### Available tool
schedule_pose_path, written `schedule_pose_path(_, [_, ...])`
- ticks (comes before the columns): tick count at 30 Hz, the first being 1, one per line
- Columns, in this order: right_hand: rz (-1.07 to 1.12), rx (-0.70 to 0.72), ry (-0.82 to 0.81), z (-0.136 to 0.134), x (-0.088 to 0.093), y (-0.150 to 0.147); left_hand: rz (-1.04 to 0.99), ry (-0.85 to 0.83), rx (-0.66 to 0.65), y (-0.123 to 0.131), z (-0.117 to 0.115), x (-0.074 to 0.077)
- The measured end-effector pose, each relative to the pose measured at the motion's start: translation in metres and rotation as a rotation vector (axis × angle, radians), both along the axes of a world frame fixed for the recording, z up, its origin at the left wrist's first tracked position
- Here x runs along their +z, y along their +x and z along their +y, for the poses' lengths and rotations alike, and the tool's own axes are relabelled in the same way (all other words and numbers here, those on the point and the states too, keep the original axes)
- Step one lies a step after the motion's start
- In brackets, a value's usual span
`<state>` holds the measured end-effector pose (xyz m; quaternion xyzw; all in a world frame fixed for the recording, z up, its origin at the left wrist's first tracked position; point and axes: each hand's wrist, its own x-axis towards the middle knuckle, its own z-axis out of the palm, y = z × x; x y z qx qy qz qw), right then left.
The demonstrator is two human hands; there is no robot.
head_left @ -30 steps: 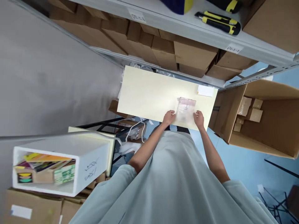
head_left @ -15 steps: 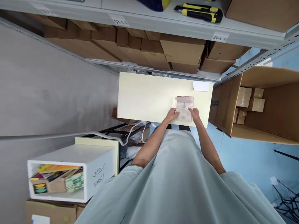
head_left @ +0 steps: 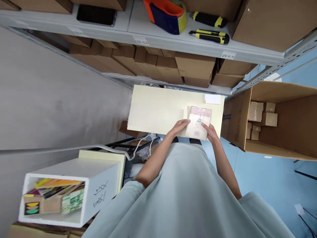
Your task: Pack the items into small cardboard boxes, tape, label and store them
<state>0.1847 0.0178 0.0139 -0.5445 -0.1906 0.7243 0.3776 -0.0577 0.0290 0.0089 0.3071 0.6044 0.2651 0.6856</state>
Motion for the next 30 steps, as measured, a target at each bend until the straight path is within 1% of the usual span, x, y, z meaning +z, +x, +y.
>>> schedule_pose_path(2, [0.049,-0.007,0.009,0.000,0.013,-0.007,-0.131,-0.037,-0.031,-0.011,0.001,0.020])
schedule_pose_path(3, [0.061,-0.007,0.017,0.000,0.019,-0.011,-0.152,-0.039,-0.044,-0.016,0.002,0.029])
schedule_pose_path(5, [0.070,0.002,0.044,0.002,0.032,-0.022,-0.145,0.015,-0.045,-0.029,0.004,0.047])
schedule_pose_path(7, [0.072,0.013,0.084,0.004,0.045,-0.035,-0.166,0.071,-0.022,-0.043,0.007,0.062])
schedule_pose_path(9, [0.079,0.017,0.119,0.004,0.059,-0.051,-0.230,0.088,0.008,-0.061,0.008,0.077])
schedule_pose_path(13, [0.113,0.021,0.157,0.000,0.086,-0.090,-0.354,0.141,0.041,-0.102,0.005,0.106])
schedule_pose_path(18, [0.083,0.047,0.179,-0.008,0.112,-0.143,-0.283,0.253,0.031,-0.158,-0.008,0.139])
schedule_pose_path(21, [0.043,0.037,0.183,-0.012,0.124,-0.175,-0.257,0.312,0.050,-0.189,-0.016,0.154])
schedule_pose_path(24, [-0.002,0.057,0.225,-0.013,0.130,-0.209,-0.258,0.356,0.098,-0.216,-0.024,0.163])
schedule_pose_path(27, [-0.038,0.111,0.276,-0.012,0.129,-0.246,-0.281,0.402,0.157,-0.237,-0.028,0.167])
schedule_pose_path(30, [-0.082,0.166,0.288,-0.012,0.125,-0.281,-0.290,0.447,0.193,-0.253,-0.028,0.165])
